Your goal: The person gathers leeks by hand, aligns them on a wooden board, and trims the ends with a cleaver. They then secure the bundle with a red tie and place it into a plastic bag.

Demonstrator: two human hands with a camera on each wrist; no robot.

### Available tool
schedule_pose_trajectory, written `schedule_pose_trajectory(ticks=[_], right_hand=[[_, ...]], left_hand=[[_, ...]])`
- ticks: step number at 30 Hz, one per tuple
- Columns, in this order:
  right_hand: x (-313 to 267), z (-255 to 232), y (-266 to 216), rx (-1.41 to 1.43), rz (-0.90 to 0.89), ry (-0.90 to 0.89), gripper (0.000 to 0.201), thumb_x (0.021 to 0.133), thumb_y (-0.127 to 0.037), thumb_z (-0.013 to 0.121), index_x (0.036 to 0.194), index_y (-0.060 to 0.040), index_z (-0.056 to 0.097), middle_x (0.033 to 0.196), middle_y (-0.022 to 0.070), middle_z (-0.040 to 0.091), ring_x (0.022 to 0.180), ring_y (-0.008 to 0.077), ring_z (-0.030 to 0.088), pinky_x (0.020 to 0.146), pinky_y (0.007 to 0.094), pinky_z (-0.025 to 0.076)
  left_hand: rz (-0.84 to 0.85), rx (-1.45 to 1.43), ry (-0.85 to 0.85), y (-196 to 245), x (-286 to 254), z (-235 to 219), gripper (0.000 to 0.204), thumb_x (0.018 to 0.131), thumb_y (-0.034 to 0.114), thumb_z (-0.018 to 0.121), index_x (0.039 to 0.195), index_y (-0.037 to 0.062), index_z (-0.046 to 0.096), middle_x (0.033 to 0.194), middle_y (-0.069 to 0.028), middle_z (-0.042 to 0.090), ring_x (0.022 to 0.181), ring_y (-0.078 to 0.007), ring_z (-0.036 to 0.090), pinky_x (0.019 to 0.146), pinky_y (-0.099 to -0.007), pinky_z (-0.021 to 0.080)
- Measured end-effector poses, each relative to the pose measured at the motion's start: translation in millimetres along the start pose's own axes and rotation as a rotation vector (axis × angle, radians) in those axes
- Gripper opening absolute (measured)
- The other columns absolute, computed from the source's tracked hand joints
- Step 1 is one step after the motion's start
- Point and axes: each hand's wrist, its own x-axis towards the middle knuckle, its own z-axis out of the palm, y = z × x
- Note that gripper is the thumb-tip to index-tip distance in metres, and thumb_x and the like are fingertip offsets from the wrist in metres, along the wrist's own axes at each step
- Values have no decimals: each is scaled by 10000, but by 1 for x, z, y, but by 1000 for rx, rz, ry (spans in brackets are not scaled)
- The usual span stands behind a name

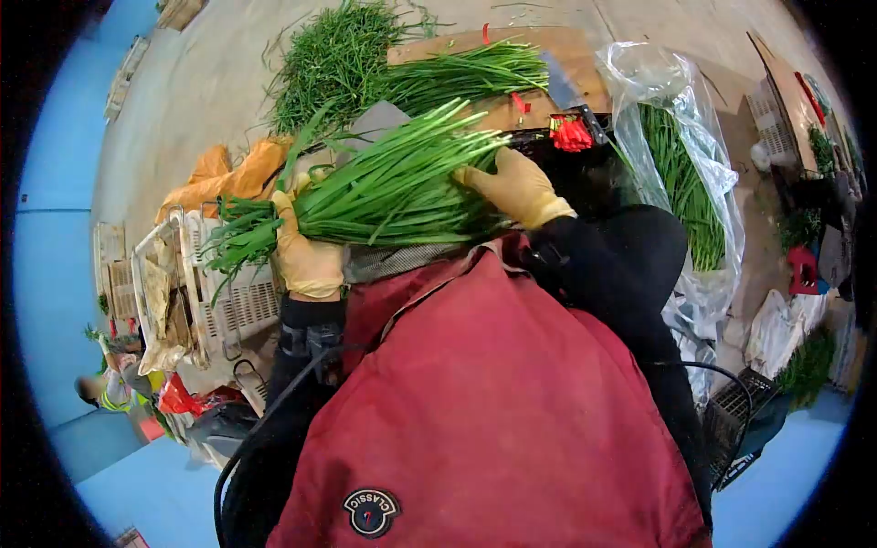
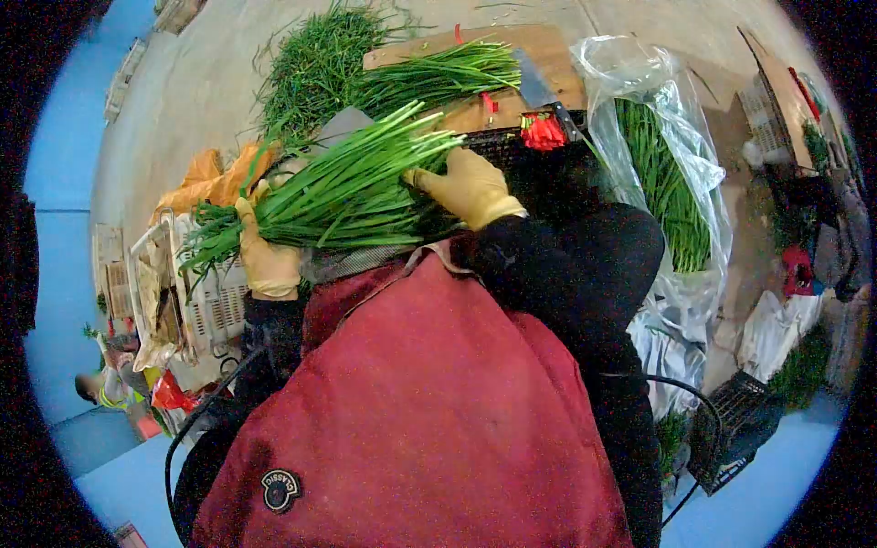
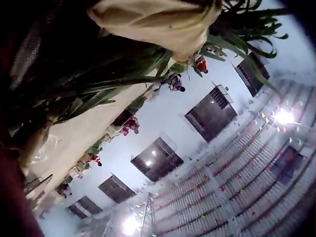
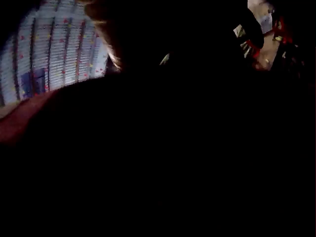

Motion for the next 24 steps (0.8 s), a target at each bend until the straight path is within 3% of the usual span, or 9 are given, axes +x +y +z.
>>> schedule_pose_trajectory(ticks=[8,11,12,13,15,18,19,21,24], right_hand=[[40,34,54,-165,57,96,299,823,-253,500,922,-17,654,951,255,636,937,405,609,812,475,481],[61,48,160,-416,-14,-31,248,816,-193,521,890,-20,682,943,247,646,902,409,623,753,467,511],[41,25,157,-447,26,-92,267,852,-230,505,916,-16,652,926,236,643,882,414,613,749,485,487],[29,18,161,-334,261,-45,268,838,-229,521,909,-8,656,969,263,631,920,419,605,786,486,480],[15,1,178,-420,226,-329,377,829,-249,574,1120,-17,630,1113,254,609,1054,373,589,880,436,470],[13,4,176,-76,3,-81,559,836,-308,627,1280,9,510,1204,208,592,1125,304,570,930,389,444],[19,4,172,237,-3,-176,607,843,-325,634,1318,16,467,1220,172,589,1122,260,566,935,365,440],[1,-30,84,843,98,-410,584,886,-289,609,1348,22,431,1198,94,596,1069,162,562,927,310,442],[3,-2,43,1321,-133,-624,585,840,-257,658,1330,-31,433,1191,76,576,987,188,582,872,350,478]], left_hand=[[-21,-25,58,3,3,-8,454,937,411,512,1180,29,549,1203,-127,596,1095,-273,571,972,-465,461],[-32,-54,69,5,5,-18,467,933,408,524,1214,34,540,1214,-126,594,1112,-284,564,981,-473,451],[-47,-75,70,6,6,-23,473,931,407,528,1227,37,536,1218,-125,592,1117,-288,562,984,-476,447],[-78,-104,83,6,8,-30,462,936,411,516,1209,39,549,1214,-129,595,1117,-291,559,981,-480,446],[-143,-159,112,4,13,-42,448,945,419,492,1173,42,576,1204,-137,600,1117,-298,554,973,-488,443],[-122,-138,134,-7,22,-56,451,942,427,500,1189,59,580,1239,-136,585,1120,-311,559,964,-495,449],[-127,-148,119,-9,24,-62,453,939,431,505,1191,63,581,1244,-136,582,1120,-313,560,963,-495,450],[-72,-6,193,-12,21,-43,466,926,438,527,1209,70,565,1241,-127,582,1115,-310,565,951,-501,461],[-44,-44,183,-17,33,-40,474,928,432,527,1237,72,531,1234,-113,581,1078,-291,586,919,-491,493]])
